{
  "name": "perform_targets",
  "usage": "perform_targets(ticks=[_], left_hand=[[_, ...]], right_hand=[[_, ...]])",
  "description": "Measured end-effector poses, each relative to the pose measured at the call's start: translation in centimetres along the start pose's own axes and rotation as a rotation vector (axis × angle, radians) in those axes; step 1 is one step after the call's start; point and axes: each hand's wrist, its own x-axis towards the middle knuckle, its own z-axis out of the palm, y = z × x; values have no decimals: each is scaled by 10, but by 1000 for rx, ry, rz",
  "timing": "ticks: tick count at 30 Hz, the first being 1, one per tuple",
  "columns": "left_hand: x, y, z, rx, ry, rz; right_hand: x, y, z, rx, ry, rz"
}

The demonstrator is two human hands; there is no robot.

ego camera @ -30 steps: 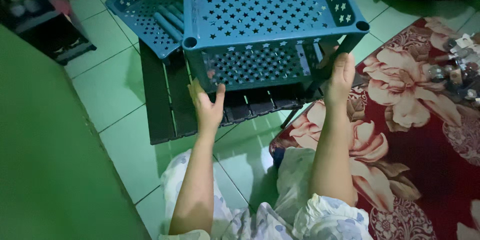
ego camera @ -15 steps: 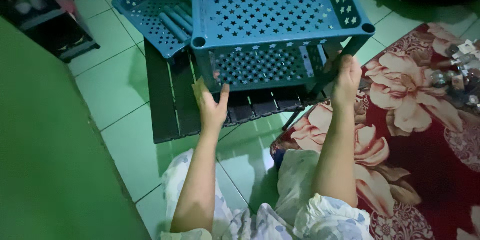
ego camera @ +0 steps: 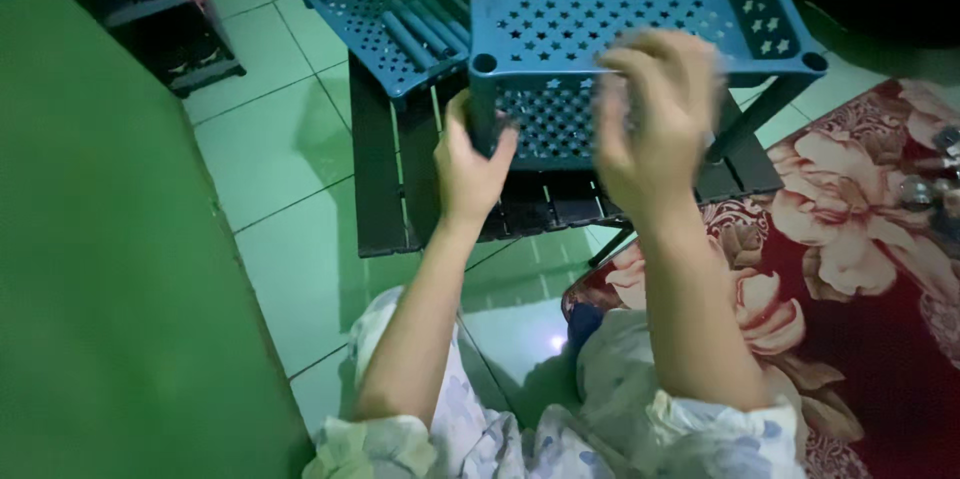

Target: The person assembles a blue plastic storage rack by inserting cylindrical rods into corner holes of two perforated trays. They repeatedly lift, rotate, and align the trays while inserting and adjusting the rods to form a two-tier structure.

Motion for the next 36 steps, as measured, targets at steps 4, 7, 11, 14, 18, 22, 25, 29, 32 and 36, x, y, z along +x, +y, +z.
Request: perform_targets(ticks=[4, 7, 11, 14, 18, 22, 25, 29, 32, 36], left_hand=[[24, 4, 10, 55, -39, -173], [28, 6, 19, -47, 24, -189], [26, 7, 25, -69, 75, -271], [27, 5, 24, -78, 74, -196], [30, -2, 24, -54, 32, -205], [33, -8, 23, -22, 5, -209], [35, -12, 24, -50, -8, -206], [37, -17, 22, -26, -80, -274], [38, -20, 21, -136, -86, -209], [41, -23, 21, -58, -100, -305]], right_hand=[[80, -21, 59, 194, -227, -250], [114, -27, 104, 178, -374, -236], [112, -27, 129, 93, -491, -179], [105, -21, 132, 55, -485, -248], [102, -20, 130, 56, -558, -262], [104, -25, 126, 53, -564, -276], [104, -28, 124, 99, -586, -209], [106, -26, 125, 154, -645, -176], [108, -26, 127, 180, -684, -157], [109, -27, 128, 175, -699, -170]])
